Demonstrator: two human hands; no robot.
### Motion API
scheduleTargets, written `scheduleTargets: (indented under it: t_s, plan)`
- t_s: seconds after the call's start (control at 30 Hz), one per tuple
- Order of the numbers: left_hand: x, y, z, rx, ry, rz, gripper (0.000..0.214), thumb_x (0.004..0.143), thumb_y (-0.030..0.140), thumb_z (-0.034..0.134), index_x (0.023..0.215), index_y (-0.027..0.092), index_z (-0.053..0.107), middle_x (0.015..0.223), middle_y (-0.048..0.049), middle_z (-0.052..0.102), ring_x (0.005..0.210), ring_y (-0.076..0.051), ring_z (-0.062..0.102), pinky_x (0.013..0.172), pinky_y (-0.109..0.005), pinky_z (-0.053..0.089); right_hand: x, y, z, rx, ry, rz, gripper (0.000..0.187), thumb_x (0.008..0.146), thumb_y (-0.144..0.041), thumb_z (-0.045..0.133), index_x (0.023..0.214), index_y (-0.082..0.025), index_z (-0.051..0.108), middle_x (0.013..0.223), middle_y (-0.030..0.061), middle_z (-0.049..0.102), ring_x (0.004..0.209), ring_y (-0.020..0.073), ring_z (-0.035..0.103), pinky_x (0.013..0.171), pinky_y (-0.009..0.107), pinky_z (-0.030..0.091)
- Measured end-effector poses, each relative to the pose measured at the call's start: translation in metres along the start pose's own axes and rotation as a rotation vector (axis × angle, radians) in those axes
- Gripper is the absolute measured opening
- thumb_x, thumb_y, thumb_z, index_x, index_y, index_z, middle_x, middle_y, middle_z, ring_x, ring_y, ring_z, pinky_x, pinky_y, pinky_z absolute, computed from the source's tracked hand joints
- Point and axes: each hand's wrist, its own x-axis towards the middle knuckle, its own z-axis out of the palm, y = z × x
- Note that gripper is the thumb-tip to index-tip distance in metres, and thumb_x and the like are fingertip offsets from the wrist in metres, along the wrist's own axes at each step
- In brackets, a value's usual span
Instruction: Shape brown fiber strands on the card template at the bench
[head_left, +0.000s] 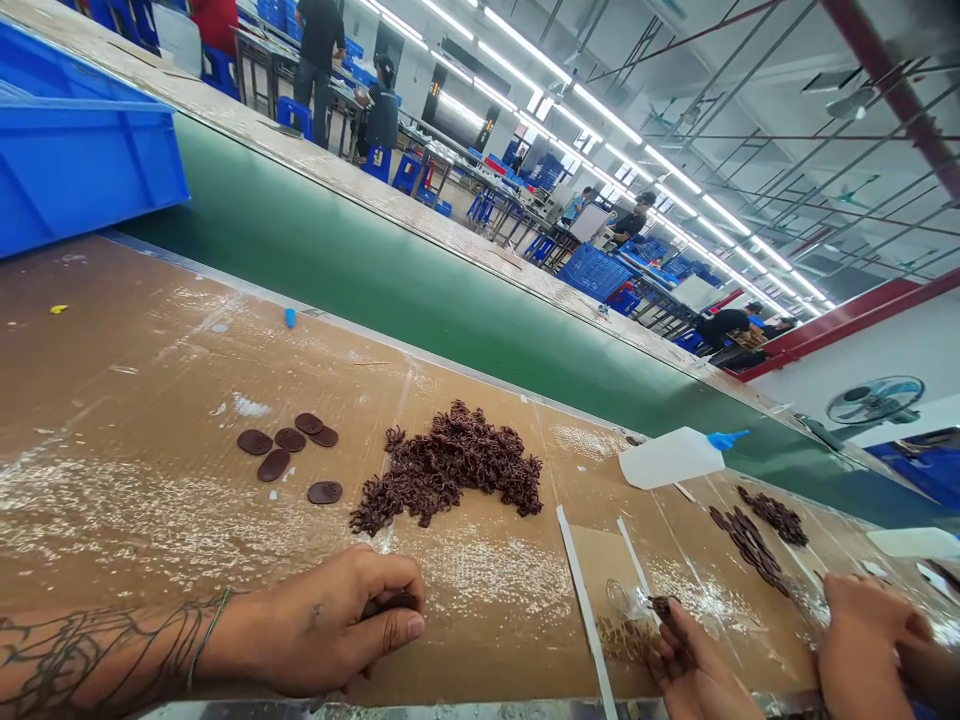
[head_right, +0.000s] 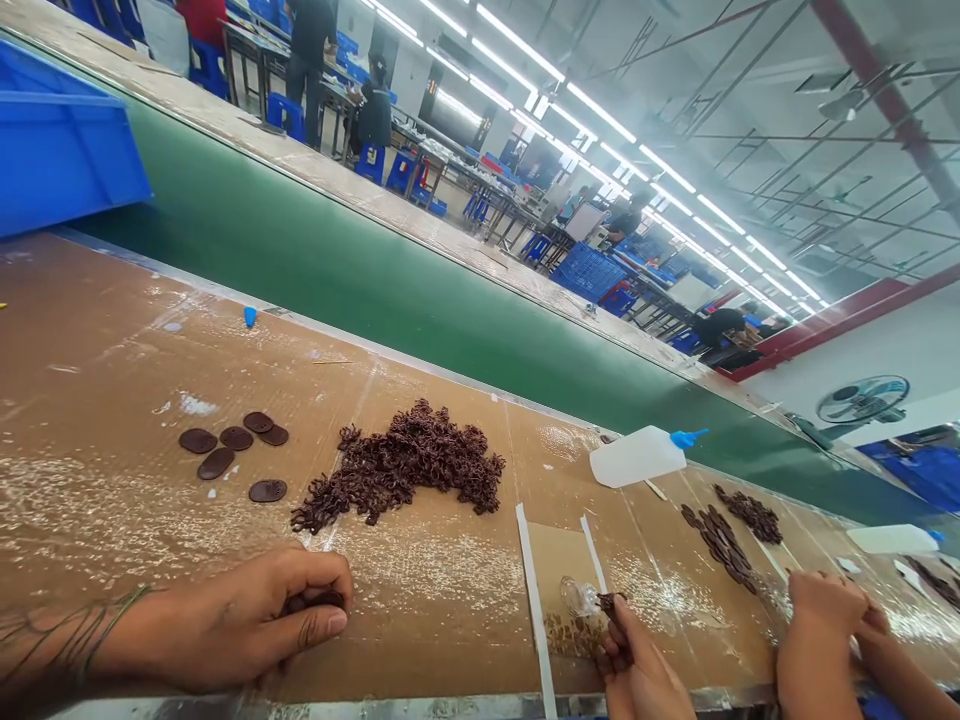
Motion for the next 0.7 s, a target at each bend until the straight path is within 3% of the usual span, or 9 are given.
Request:
scheduleTargets:
  t_s: [0.1,0.23,0.53,0.7]
  plan:
    - [0.001,0.001,-0.001,0.006,-0.002,0.013,0.028,0.096,0.047,0.054,0.088,0.021,0.053,0.063,0.0061,0.051,0.051,-0.012,0.052,0.049,-0.020,0.039,-0.001,-0.003,0.004,0.057,0.037,0.125,0.065,0.029,-0.033,0.106,0.084,-0.019,0.074,0.071,-0.0046,0.068,0.056,0.0096,0.059,0.050,0.016,0.056]
    - [0.000,0.000,-0.004,0.036,0.007,0.022,0.026,0.098,0.045,0.053,0.088,0.021,0.054,0.063,0.0058,0.052,0.052,-0.012,0.054,0.049,-0.020,0.040,0.000,-0.004,0.004,0.071,0.035,0.163,0.066,0.032,-0.031,0.106,0.089,-0.022,0.074,0.075,-0.0055,0.068,0.058,0.0096,0.059,0.053,0.015,0.057]
    - [0.000,0.000,-0.003,0.030,0.016,0.030,0.022,0.098,0.041,0.054,0.089,0.021,0.055,0.063,0.0059,0.053,0.052,-0.012,0.054,0.049,-0.019,0.041,0.007,-0.001,-0.002,0.049,-0.010,0.201,0.055,0.046,-0.031,0.101,0.092,-0.024,0.074,0.082,-0.0047,0.069,0.061,0.0111,0.058,0.056,0.017,0.059]
    - [-0.001,0.000,-0.003,0.018,0.009,0.025,0.021,0.099,0.039,0.054,0.088,0.021,0.054,0.062,0.0062,0.053,0.052,-0.012,0.055,0.051,-0.020,0.042,0.010,0.003,-0.008,-0.004,-0.053,0.114,0.056,0.048,-0.037,0.104,0.093,-0.020,0.076,0.086,0.0016,0.072,0.065,0.0136,0.061,0.062,0.022,0.064]
